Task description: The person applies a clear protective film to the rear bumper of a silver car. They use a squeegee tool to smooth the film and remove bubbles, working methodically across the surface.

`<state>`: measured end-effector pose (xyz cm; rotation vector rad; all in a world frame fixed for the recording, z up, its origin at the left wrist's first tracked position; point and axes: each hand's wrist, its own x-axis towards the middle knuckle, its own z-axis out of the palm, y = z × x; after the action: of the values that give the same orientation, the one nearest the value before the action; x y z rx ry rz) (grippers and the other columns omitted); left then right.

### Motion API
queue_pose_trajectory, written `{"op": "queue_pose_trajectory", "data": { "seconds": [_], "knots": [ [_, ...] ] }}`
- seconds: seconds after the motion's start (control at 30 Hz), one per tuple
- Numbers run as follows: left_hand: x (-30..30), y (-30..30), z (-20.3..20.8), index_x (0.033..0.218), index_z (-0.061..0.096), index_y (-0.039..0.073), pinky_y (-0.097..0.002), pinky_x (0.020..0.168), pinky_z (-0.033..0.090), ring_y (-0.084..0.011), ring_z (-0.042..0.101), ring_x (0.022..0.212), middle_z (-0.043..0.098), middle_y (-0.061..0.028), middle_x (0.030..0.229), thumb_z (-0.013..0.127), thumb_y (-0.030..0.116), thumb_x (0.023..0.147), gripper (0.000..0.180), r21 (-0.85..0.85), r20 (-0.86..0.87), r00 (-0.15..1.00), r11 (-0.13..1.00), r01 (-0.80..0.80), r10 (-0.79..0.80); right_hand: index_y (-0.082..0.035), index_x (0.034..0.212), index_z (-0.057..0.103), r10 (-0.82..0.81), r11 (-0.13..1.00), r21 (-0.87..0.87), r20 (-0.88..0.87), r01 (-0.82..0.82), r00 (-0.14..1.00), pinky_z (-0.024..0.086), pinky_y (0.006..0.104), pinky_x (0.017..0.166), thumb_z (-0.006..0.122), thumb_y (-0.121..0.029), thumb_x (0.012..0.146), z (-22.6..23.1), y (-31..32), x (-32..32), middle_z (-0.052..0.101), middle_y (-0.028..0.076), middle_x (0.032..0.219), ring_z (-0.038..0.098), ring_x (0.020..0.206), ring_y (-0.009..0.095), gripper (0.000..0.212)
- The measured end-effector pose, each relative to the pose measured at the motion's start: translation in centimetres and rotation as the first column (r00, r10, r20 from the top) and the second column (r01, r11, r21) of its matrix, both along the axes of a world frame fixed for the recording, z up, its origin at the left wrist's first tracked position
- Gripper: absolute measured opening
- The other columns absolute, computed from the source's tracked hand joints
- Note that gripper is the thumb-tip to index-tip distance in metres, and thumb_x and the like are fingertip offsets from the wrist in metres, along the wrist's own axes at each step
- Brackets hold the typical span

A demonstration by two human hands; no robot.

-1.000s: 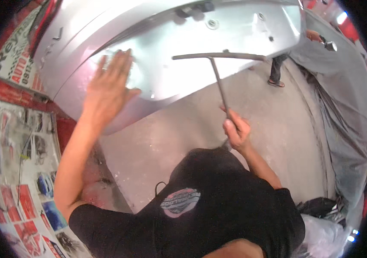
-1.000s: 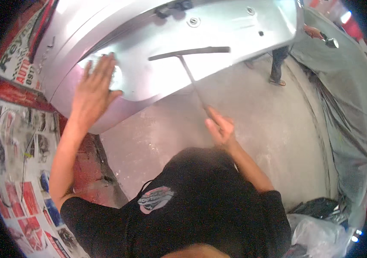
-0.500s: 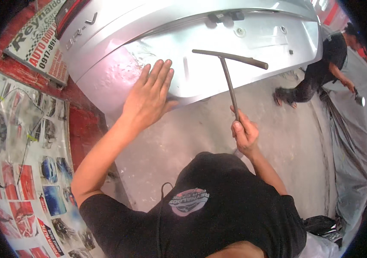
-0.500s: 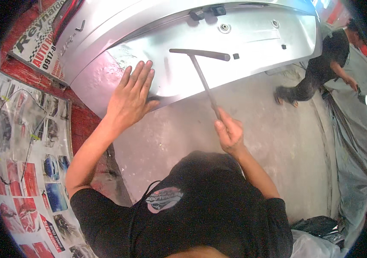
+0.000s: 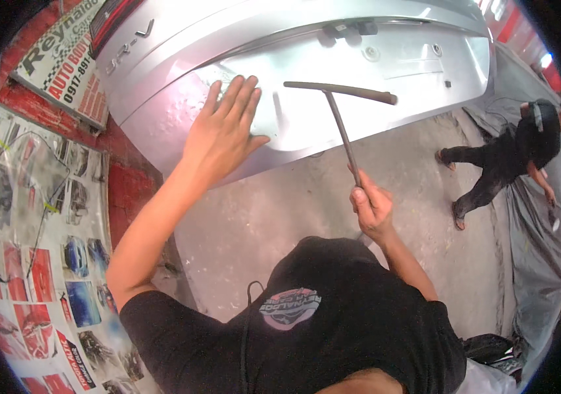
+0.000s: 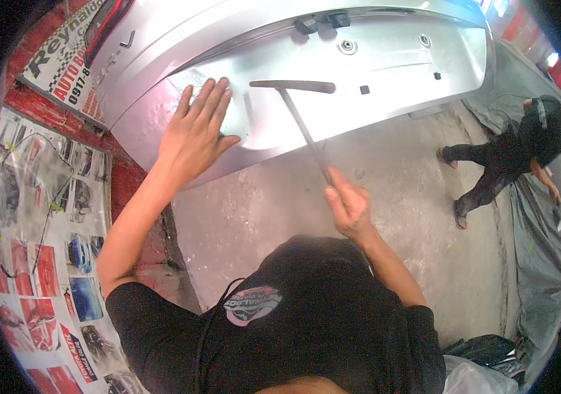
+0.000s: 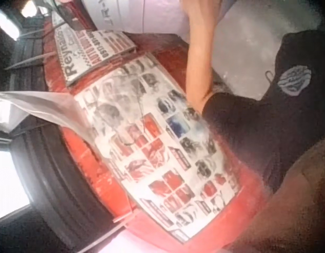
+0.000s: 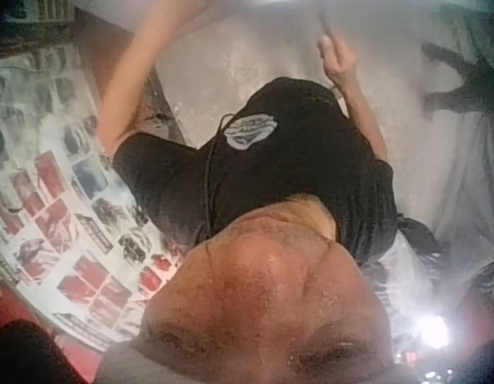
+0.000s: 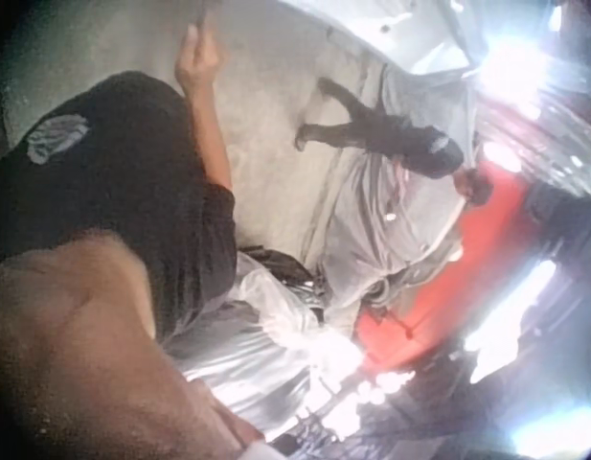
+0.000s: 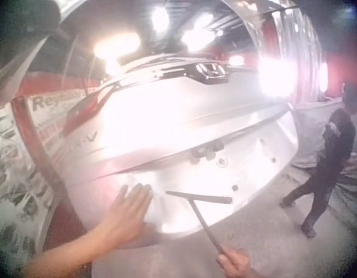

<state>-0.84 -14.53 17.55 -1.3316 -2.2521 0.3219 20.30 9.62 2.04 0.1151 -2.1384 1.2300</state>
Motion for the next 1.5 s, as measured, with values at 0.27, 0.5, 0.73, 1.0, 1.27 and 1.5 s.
{"op": "queue_pose_trajectory", "data": {
  "seconds": [0.27,0.5,0.73,1.0,1.27,1.5],
  "knots": [
    [2.0,-2.3,-1.1,0.151,0.048,-0.002,-0.0522,0.125,0.033,-0.0310,0.036,0.153,0.039,-0.0144,0.165,0.075,0.047,0.087,0.086,0.070,-0.028,0.998,0.996,-0.052,0.054,-0.001,0.152,0.051,0.078,0.997,0.019,0.092,-0.080,0.993,0.055,0.0356,0.071,0.058,-0.004,0.103,4.8,-0.9,-2.4,0.074,0.022,0.097,0.070,0.072,0.027,0.050],
    [2.0,-2.0,-1.1,0.151,0.049,-0.001,-0.0522,0.124,0.034,-0.0327,0.035,0.153,0.038,-0.0155,0.165,0.076,0.048,0.086,0.086,0.052,-0.019,0.998,0.997,-0.060,0.061,-0.016,0.158,0.049,0.019,0.994,0.113,-0.025,-0.016,1.000,0.051,0.0355,0.061,0.061,-0.002,0.100,5.2,-1.3,-5.5,0.067,0.023,0.084,0.056,0.058,0.030,0.061],
    [2.2,-2.3,-1.0,0.152,0.048,-0.001,-0.0529,0.124,0.034,-0.0334,0.035,0.153,0.038,-0.0162,0.165,0.078,0.047,0.085,0.088,0.045,0.011,0.998,0.997,-0.062,0.062,-0.020,0.158,0.049,-0.008,0.993,0.119,0.015,0.007,1.000,0.049,0.0423,0.056,0.062,-0.003,0.098,5.9,-1.3,-6.0,0.057,0.020,0.066,0.055,0.053,0.033,0.064],
    [2.0,-2.5,-1.2,0.152,0.047,-0.002,-0.0537,0.124,0.033,-0.0342,0.034,0.154,0.038,-0.0169,0.165,0.079,0.045,0.084,0.089,0.061,0.024,0.999,0.997,-0.048,0.047,-0.010,0.155,0.053,-0.047,0.981,0.188,0.002,0.046,0.999,0.044,0.0357,0.053,0.059,-0.001,0.100,6.4,-1.2,-6.1,0.050,0.014,0.062,0.049,0.049,0.026,0.056],
    [1.8,-2.3,-1.2,0.151,0.048,-0.002,-0.0540,0.125,0.032,-0.0340,0.033,0.155,0.038,-0.0168,0.165,0.077,0.045,0.086,0.086,0.082,0.028,0.999,0.996,-0.045,0.043,-0.011,0.156,0.050,-0.020,0.974,0.224,-0.025,0.025,0.999,0.044,0.0371,0.054,0.059,-0.002,0.101,6.2,-1.5,-6.8,0.049,0.014,0.061,0.049,0.049,0.024,0.057],
    [1.8,-2.4,-1.4,0.150,0.049,-0.002,-0.0538,0.126,0.030,-0.0339,0.033,0.155,0.037,-0.0172,0.165,0.077,0.046,0.086,0.085,0.081,0.029,0.999,0.996,-0.040,0.037,-0.013,0.157,0.049,-0.043,0.982,0.183,0.012,0.040,0.999,0.049,0.0445,0.059,0.062,-0.003,0.099,6.5,-1.2,-7.2,0.059,0.021,0.068,0.058,0.057,0.036,0.060]
  ]
}}
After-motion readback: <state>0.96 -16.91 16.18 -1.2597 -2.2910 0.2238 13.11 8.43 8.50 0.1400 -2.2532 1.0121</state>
